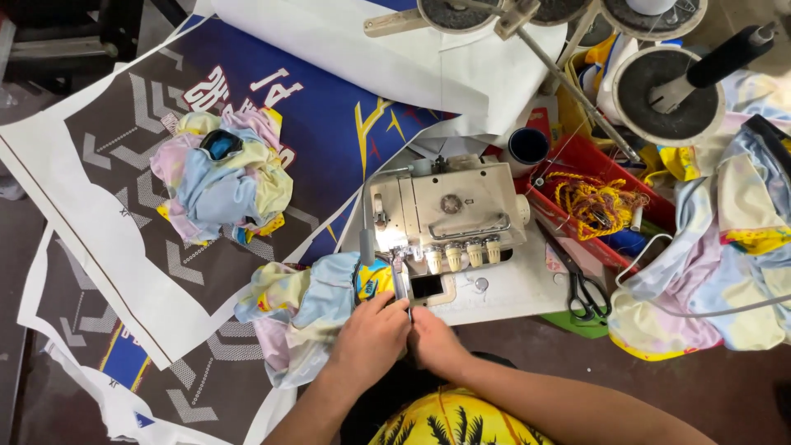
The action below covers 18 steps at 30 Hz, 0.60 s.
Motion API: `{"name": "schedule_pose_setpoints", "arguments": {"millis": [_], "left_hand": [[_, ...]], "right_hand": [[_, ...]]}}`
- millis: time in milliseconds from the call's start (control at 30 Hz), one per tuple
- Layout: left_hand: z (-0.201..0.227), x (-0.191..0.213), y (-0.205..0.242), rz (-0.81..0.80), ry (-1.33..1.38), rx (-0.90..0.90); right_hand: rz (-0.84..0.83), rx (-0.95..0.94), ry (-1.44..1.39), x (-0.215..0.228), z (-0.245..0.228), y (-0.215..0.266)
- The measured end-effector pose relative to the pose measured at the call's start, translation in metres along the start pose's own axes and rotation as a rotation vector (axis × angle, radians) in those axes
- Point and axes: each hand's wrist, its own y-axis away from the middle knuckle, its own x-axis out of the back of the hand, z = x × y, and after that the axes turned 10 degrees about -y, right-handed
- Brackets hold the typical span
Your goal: Overlocking the edges of fabric pieces using an industrial sewing machine.
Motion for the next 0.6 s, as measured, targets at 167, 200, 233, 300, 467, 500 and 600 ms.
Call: {"name": "schedule_pose_setpoints", "arguments": {"millis": [167, 200, 233, 300, 467, 500, 600], "left_hand": [[-0.003, -0.021, 0.013, 0.276, -0.101, -0.153], [-0.003, -0.018, 0.014, 0.325, -0.159, -0.174], [-0.004, -0.015, 0.015, 0.375, -0.218, -0.195], [-0.012, -0.005, 0.014, 0.323, -0.112, -0.196], [-0.037, 0.021, 0.003, 0.117, 0.124, -0.127], [-0.047, 0.014, 0.0, 0.177, 0.005, -0.172], [-0.056, -0.001, -0.008, 0.302, -0.169, -0.196]], "right_hand": [[0.065, -0.029, -0.508, -0.003, 0.011, -0.01], [0.027, -0.1, -0.415, -0.004, -0.003, -0.001], [-0.01, -0.17, -0.322, -0.007, -0.017, 0.009], [0.038, -0.12, -0.271, -0.011, -0.009, 0.007], [0.148, 0.039, -0.219, -0.016, 0.02, -0.004], [0.163, 0.025, -0.108, -0.018, 0.014, 0.004], [0.175, -0.017, -0.142, -0.023, 0.005, 0.016]]}}
